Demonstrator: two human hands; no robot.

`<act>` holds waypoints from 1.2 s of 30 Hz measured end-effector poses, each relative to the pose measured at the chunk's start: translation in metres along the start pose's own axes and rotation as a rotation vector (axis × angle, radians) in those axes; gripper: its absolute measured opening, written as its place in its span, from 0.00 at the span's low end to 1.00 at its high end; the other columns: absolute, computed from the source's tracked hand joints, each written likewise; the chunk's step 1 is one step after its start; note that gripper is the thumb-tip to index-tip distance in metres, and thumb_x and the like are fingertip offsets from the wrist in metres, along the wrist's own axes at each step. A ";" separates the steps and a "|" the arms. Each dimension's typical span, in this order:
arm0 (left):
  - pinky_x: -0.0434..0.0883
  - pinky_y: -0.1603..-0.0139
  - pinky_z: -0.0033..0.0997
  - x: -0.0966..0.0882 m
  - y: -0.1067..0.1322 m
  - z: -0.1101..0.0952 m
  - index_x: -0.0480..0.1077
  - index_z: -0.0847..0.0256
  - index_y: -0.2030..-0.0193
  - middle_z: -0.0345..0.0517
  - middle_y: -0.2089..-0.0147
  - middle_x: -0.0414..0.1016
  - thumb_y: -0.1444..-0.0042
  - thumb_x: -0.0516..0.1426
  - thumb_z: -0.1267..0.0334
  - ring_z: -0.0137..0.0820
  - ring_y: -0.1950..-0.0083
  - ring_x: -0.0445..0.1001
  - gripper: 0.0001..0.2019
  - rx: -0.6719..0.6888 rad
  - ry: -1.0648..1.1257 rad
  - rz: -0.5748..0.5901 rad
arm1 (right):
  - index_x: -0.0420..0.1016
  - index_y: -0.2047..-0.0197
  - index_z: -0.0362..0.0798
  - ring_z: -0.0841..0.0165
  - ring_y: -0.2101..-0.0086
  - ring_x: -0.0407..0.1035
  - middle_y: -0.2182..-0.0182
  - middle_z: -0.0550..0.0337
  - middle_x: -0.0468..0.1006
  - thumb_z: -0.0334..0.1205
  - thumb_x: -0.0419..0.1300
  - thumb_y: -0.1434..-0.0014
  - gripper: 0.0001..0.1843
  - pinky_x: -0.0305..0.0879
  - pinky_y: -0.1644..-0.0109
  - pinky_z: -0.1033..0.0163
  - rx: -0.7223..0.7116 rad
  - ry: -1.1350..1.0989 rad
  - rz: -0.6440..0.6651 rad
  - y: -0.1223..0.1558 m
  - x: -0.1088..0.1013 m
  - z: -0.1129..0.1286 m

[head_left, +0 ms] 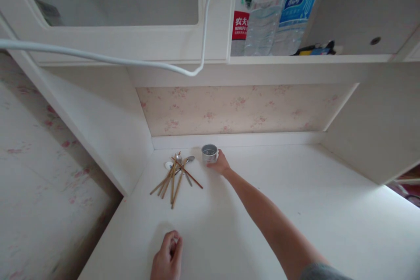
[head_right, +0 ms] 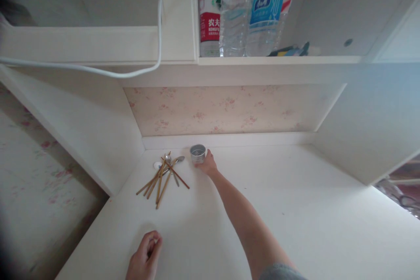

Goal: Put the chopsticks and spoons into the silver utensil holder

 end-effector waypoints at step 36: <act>0.48 0.74 0.27 0.075 -0.011 -0.064 0.46 0.57 0.79 0.32 0.78 0.42 0.45 0.51 0.44 0.24 0.75 0.47 0.24 0.222 0.123 0.460 | 0.70 0.60 0.52 0.69 0.77 0.69 0.78 0.64 0.76 0.41 0.49 0.38 0.09 0.52 0.73 0.69 -0.132 0.234 0.156 0.248 -0.056 -0.036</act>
Point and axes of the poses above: each hand's wrist, its own y-axis away from the middle knuckle, its own x-axis out of the palm, z = x × y, the point moved 1 cm from there along -y, towards the middle knuckle
